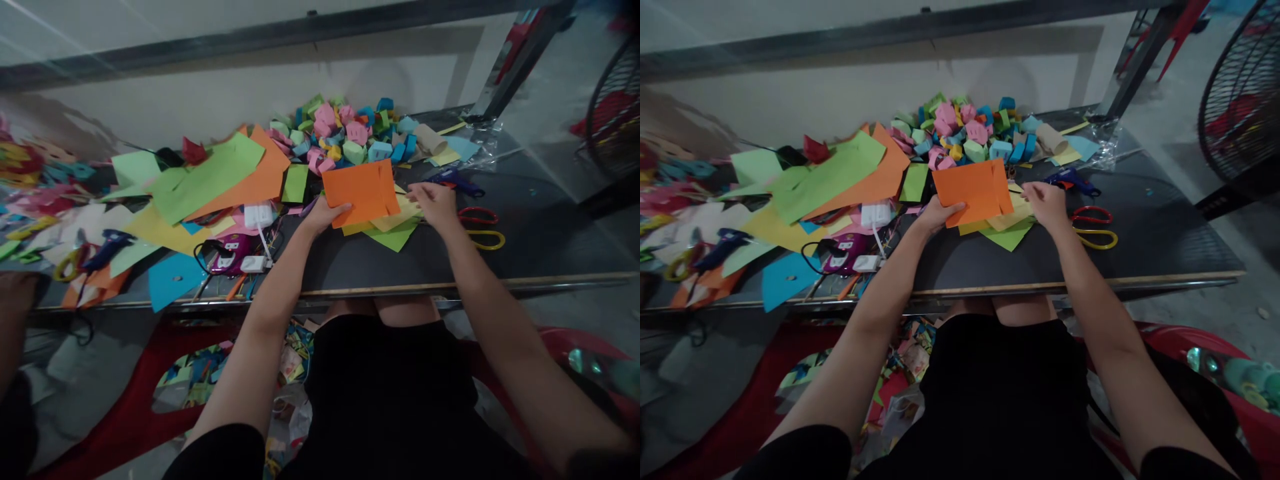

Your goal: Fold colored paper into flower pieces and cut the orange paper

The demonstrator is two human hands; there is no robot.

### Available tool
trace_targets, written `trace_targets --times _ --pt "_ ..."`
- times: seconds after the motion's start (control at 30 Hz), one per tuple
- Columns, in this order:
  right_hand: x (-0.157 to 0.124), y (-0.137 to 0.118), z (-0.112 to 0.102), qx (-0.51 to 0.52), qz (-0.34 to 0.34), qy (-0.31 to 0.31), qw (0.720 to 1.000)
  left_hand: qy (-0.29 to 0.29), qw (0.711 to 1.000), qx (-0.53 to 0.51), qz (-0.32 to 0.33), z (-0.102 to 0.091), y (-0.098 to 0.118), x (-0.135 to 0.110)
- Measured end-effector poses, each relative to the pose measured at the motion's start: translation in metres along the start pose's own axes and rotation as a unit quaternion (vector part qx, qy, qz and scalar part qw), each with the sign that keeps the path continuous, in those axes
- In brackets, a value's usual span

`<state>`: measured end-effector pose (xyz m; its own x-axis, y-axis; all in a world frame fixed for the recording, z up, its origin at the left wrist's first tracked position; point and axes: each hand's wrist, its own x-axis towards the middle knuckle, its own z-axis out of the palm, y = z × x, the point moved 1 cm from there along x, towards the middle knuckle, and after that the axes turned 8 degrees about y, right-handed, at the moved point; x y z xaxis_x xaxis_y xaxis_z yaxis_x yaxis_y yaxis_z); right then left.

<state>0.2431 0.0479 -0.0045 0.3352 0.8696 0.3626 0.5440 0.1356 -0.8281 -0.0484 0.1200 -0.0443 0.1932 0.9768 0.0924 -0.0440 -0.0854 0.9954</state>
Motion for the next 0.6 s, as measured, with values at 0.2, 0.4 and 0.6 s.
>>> trace_targets --times 0.2,0.4,0.6 --pt "-0.013 0.017 -0.107 -0.442 0.05 -0.107 0.889 0.013 0.999 0.007 0.029 -0.004 -0.002 0.003" --pt "-0.025 0.031 -0.131 -0.556 0.0 -0.202 0.806 0.034 0.999 0.001 0.031 -0.002 0.003 0.001" --pt "-0.028 0.015 -0.125 -0.562 0.006 -0.217 0.798 0.045 0.998 -0.017 0.041 -0.002 0.007 0.0"
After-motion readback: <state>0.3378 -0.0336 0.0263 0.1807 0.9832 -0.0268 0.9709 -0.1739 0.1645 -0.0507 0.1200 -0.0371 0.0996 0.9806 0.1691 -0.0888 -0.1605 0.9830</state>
